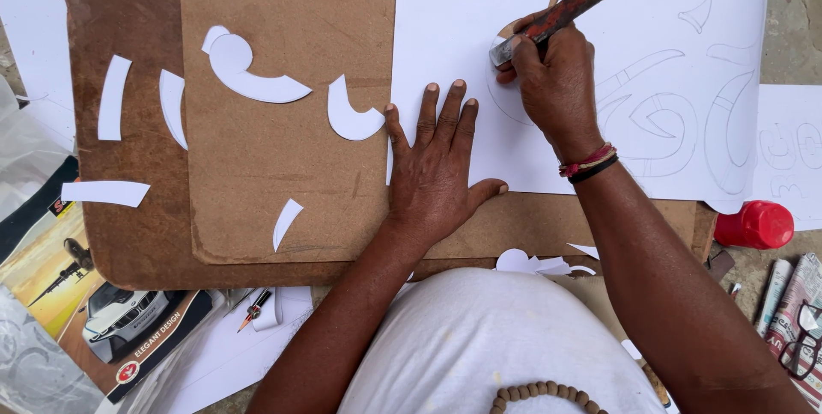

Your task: Cutting out a decorative paper stencil using a handheld blade.

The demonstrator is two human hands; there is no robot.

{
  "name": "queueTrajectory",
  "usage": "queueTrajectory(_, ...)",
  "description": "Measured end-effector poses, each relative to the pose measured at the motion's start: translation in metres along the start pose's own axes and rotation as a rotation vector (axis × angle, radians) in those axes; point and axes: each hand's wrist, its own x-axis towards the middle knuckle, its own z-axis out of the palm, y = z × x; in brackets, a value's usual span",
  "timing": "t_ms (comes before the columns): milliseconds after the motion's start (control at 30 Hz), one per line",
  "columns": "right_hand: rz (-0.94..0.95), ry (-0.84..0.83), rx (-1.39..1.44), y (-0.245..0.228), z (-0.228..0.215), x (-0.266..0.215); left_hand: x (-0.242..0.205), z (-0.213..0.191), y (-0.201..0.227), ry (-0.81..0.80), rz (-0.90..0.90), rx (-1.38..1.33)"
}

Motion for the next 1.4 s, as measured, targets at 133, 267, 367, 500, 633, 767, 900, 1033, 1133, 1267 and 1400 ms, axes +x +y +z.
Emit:
queueTrajectory(133, -0.017, -0.019, 0.023, -0.006, -0.002, -0.003, 0.000, 0.001, 0.000, 0.013, 0.007, -0.003)
queueTrajectory(267, -0.053, -0.051, 0.028, -0.003, -0.004, -0.006, 0.000, 0.002, 0.000, 0.013, 0.005, 0.002)
queueTrajectory(367, -0.091, -0.073, -0.007, -0.001, -0.007, -0.007, 0.001, 0.002, 0.000, 0.007, 0.003, 0.007)
queueTrajectory(500, -0.070, -0.122, -0.082, -0.001, -0.011, -0.007, -0.001, 0.006, -0.001, 0.045, 0.015, 0.004)
queueTrajectory(633, -0.071, -0.147, -0.119, 0.001, -0.014, -0.008, 0.000, 0.003, 0.000, 0.018, 0.005, 0.011)
queueTrajectory(767, -0.097, -0.184, -0.155, 0.002, -0.018, -0.009, 0.001, 0.004, 0.000, 0.018, 0.005, 0.013)
queueTrajectory(900, -0.113, -0.227, -0.193, 0.000, -0.021, -0.010, 0.000, 0.004, -0.001, 0.023, 0.012, 0.025)
queueTrajectory(1033, -0.106, -0.256, -0.206, -0.001, -0.025, -0.009, 0.001, 0.002, 0.000, 0.004, 0.005, 0.019)
queueTrajectory(1133, -0.131, -0.280, -0.211, -0.002, -0.028, -0.010, 0.001, 0.003, 0.000, 0.013, 0.007, 0.022)
queueTrajectory(1267, -0.175, -0.324, -0.258, -0.001, -0.033, -0.010, 0.001, 0.002, 0.000, -0.018, 0.002, 0.034)
queueTrajectory(1400, -0.205, -0.399, -0.307, -0.003, -0.038, -0.009, 0.002, 0.003, 0.001, -0.020, 0.001, 0.041)
